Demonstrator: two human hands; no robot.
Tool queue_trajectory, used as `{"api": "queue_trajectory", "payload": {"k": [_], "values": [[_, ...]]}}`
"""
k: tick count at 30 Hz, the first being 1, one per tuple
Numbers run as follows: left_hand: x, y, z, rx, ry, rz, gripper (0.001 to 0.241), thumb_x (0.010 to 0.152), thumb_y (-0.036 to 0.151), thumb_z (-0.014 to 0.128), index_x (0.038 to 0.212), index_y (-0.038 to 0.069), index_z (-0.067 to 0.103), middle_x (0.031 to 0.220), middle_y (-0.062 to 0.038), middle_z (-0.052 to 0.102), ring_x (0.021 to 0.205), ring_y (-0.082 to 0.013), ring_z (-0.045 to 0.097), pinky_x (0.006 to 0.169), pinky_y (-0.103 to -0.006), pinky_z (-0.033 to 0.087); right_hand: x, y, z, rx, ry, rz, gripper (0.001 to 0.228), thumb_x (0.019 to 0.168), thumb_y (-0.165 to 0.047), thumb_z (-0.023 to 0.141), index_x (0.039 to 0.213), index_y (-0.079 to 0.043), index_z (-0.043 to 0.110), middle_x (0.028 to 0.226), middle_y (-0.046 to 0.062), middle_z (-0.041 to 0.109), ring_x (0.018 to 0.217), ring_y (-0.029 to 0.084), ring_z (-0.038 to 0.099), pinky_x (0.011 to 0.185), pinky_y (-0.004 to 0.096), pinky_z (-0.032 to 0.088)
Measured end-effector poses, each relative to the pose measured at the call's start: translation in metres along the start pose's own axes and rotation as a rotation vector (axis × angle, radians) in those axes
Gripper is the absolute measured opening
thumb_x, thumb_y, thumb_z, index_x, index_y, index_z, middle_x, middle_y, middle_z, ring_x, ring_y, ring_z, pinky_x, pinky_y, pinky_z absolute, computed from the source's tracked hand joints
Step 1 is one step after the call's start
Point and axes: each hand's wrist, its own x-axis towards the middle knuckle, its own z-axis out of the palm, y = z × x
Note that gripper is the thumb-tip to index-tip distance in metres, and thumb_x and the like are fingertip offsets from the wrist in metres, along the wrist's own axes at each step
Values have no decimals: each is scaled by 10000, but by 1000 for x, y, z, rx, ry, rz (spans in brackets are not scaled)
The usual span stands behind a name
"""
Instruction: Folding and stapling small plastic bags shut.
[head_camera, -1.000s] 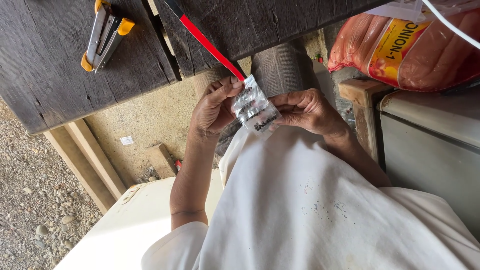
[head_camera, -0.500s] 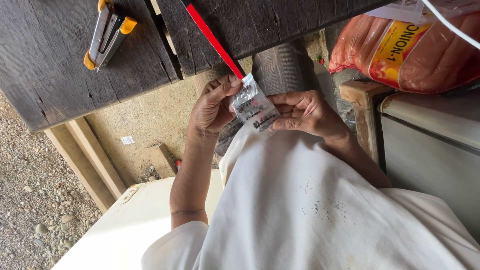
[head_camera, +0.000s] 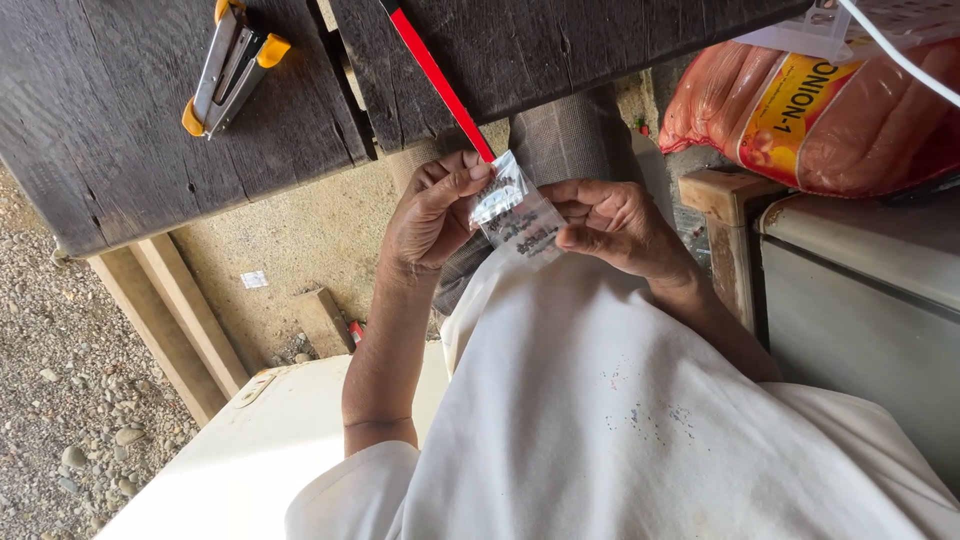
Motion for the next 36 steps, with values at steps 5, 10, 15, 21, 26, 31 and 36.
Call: {"api": "queue_trajectory", "payload": {"k": [5, 10, 15, 21, 26, 31, 36], "values": [[4, 4, -1, 78, -55, 20, 52, 936, -59, 671, 886, -62, 682, 724, -99, 666, 707, -137, 723, 692, -243, 633, 3, 21, -16, -122, 65, -15, 381, 928, 32, 696, 1275, 153, 596, 1071, 256, 730, 1053, 249, 715, 851, 387, 628], [2, 12, 8, 112, -48, 23, 45, 904, -32, 723, 916, -68, 699, 728, -86, 657, 717, -102, 678, 737, -195, 574, 22, -13, 6, -77, 55, -10, 512, 879, -99, 783, 1282, 142, 578, 1069, 232, 727, 1020, 220, 716, 865, 397, 629], [-11, 28, 43, 173, -37, 22, 82, 892, -12, 745, 923, -70, 696, 704, -77, 635, 695, -65, 618, 708, -191, 551, 33, -3, 3, -217, 94, -25, 385, 891, -51, 780, 1204, 120, 634, 949, 191, 730, 923, 153, 683, 803, 310, 571], [-13, 33, 59, 489, 15, 191, 231, 878, 115, 798, 915, -91, 702, 617, -105, 622, 557, -100, 578, 580, -238, 546, 44, -27, 18, -182, 110, 5, 305, 948, -43, 718, 1208, 92, 633, 935, 150, 719, 864, 98, 645, 775, 248, 526], [-16, 23, 47, 784, 42, 383, 257, 956, 186, 769, 983, -65, 726, 692, -135, 666, 654, -149, 598, 657, -288, 530, 41, -20, 10, -130, 84, 28, 448, 984, -174, 672, 1340, 76, 563, 1048, 145, 709, 910, 95, 631, 773, 237, 507], [-22, 27, 53, 1053, 30, 655, 136, 929, 156, 797, 964, 37, 742, 729, -84, 658, 627, -184, 642, 635, -301, 550, 50, -33, 30, -363, 207, 19, 251, 1011, -167, 684, 1164, 32, 685, 802, 59, 702, 786, 53, 581, 752, 210, 482], [-40, 51, 66, 1222, 26, 723, 160, 886, 94, 824, 1019, 55, 745, 827, -88, 702, 683, -232, 714, 663, -320, 585, 46, -17, 22, -472, 325, 11, 155, 1009, -108, 702, 1076, 28, 732, 793, 87, 744, 823, 54, 615, 781, 227, 530]]}}
